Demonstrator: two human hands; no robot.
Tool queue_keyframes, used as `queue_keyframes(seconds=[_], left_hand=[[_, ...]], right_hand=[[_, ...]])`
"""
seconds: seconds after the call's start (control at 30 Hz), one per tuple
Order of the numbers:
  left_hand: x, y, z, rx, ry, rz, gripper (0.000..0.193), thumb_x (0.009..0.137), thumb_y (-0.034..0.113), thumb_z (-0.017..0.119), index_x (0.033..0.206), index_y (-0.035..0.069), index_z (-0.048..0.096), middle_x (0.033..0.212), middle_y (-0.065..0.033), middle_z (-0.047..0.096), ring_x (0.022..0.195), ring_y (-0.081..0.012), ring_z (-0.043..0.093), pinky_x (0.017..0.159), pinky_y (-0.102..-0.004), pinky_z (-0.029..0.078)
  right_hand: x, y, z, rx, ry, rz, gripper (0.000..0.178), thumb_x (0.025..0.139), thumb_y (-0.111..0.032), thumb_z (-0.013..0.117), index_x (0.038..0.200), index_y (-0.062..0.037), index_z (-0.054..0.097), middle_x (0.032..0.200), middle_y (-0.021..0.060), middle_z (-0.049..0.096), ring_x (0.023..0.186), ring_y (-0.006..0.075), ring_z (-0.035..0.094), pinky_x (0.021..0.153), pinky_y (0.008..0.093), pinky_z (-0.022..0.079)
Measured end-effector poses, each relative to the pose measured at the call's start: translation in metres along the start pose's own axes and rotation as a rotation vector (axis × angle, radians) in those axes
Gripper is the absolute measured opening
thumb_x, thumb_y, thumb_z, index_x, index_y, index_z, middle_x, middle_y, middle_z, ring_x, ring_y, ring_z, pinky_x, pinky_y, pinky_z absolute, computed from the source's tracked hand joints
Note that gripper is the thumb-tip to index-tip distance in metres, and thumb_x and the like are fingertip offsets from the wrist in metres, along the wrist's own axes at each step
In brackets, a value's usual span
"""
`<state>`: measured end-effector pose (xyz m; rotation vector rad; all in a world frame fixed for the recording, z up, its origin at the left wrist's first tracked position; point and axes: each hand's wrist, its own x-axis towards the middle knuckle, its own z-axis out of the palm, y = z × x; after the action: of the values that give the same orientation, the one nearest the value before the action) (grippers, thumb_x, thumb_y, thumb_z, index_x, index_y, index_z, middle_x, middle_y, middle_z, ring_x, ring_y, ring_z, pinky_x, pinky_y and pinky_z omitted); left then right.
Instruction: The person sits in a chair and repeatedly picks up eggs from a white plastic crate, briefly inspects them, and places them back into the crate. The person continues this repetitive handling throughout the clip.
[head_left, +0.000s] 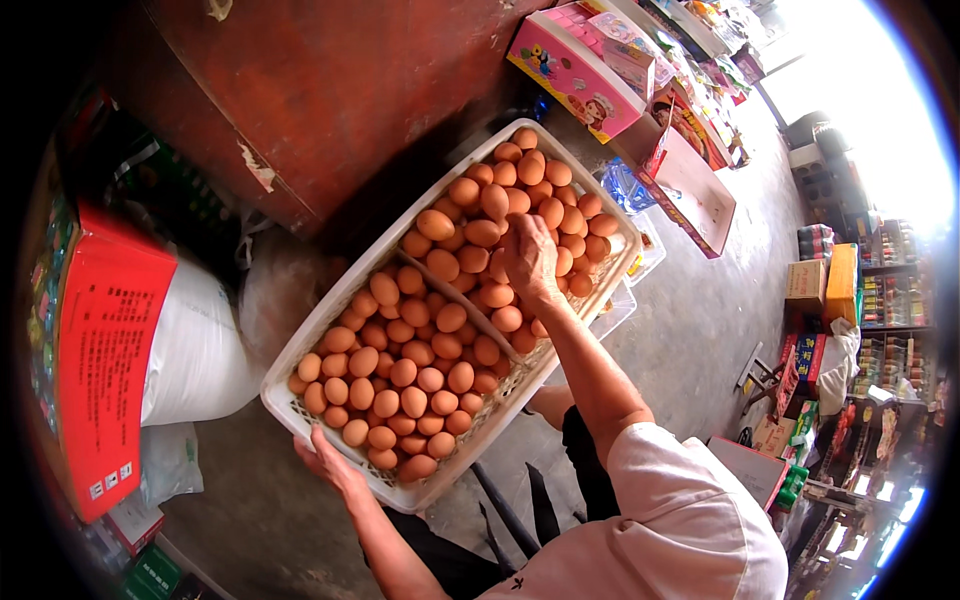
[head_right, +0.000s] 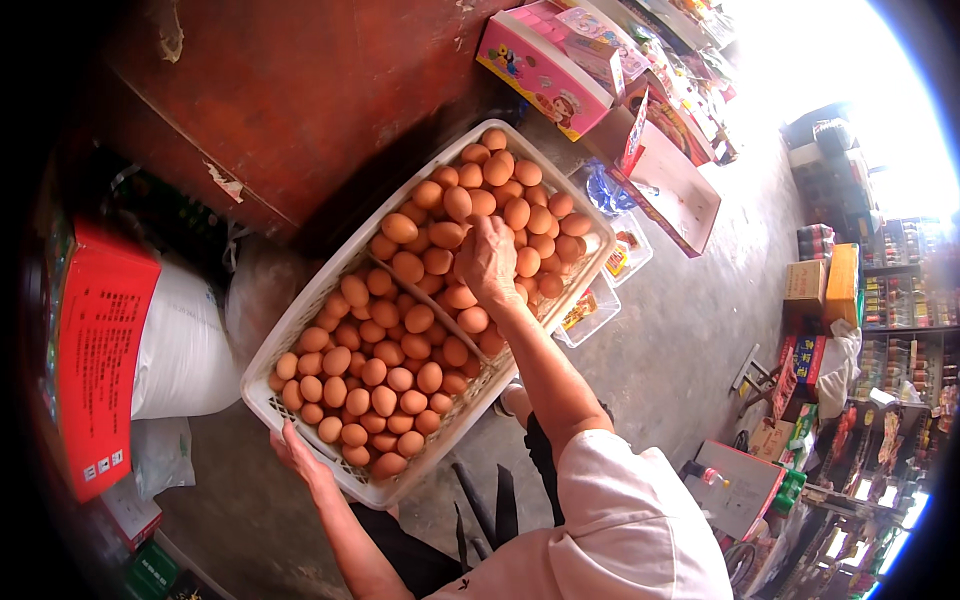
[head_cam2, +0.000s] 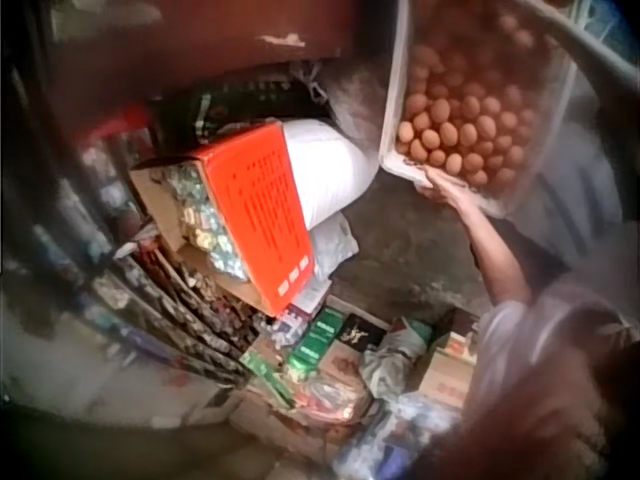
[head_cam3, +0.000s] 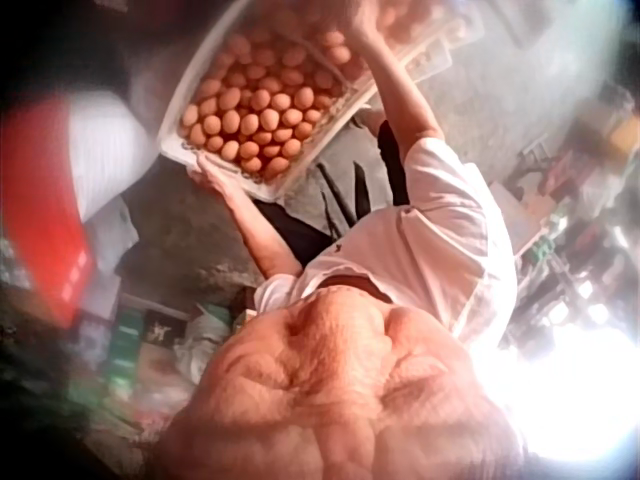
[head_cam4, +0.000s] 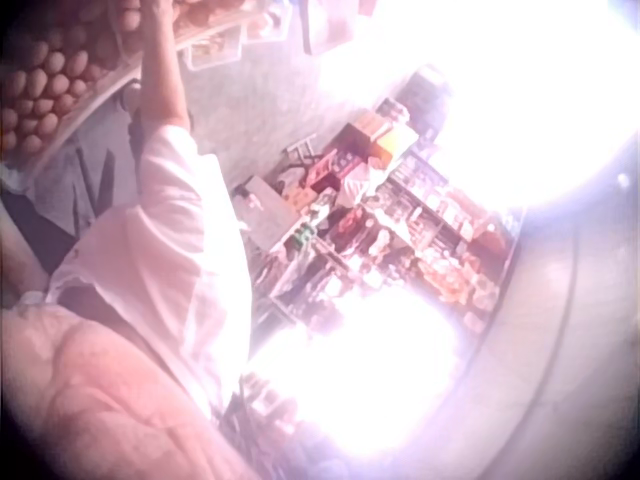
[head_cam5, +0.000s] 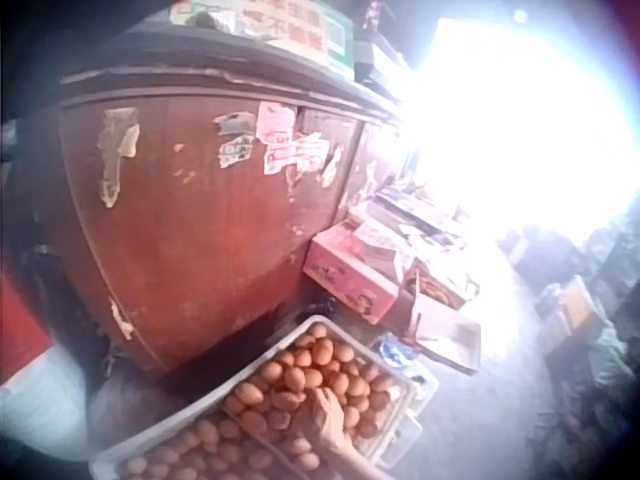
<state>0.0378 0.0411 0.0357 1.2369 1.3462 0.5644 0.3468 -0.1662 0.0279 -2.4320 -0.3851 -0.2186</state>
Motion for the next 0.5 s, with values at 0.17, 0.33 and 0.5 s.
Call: queue_keyframes(seconds=[0.17,0.33,0.5], left_hand=[[-0.001,0.002,0.002,-0.014,0.021,-0.001,0.066,0.083,0.032,0.058,0.134,-0.001,0.031,0.131,-0.0208,0.040,0.110,-0.0288,0.048,0.091,-0.0399,0.042],[-0.004,0.003,0.002,-0.013,0.022,-0.034,0.067,0.083,0.032,0.058,0.135,-0.002,0.030,0.132,-0.0212,0.039,0.111,-0.0287,0.048,0.091,-0.0398,0.042],[-0.002,0.001,0.000,-0.013,-0.025,-0.001,0.069,0.083,0.032,0.058,0.135,-0.002,0.030,0.132,-0.0219,0.038,0.112,-0.0290,0.048,0.091,-0.0396,0.043]], right_hand=[[0.003,-0.006,-0.005,-0.076,0.108,-0.086,0.036,0.079,-0.007,0.051,0.114,-0.0103,0.054,0.108,0.0160,0.055,0.101,0.0355,0.050,0.083,0.0438,0.042],[-0.006,-0.017,0.000,-0.193,-0.061,-0.030,0.030,0.079,-0.013,0.054,0.109,-0.0108,0.056,0.097,0.0117,0.059,0.097,0.0310,0.052,0.081,0.0417,0.043],[-0.006,-0.013,0.004,-0.198,0.106,-0.098,0.022,0.080,-0.013,0.054,0.101,-0.0117,0.059,0.099,0.0108,0.057,0.095,0.0306,0.053,0.080,0.0413,0.043]])
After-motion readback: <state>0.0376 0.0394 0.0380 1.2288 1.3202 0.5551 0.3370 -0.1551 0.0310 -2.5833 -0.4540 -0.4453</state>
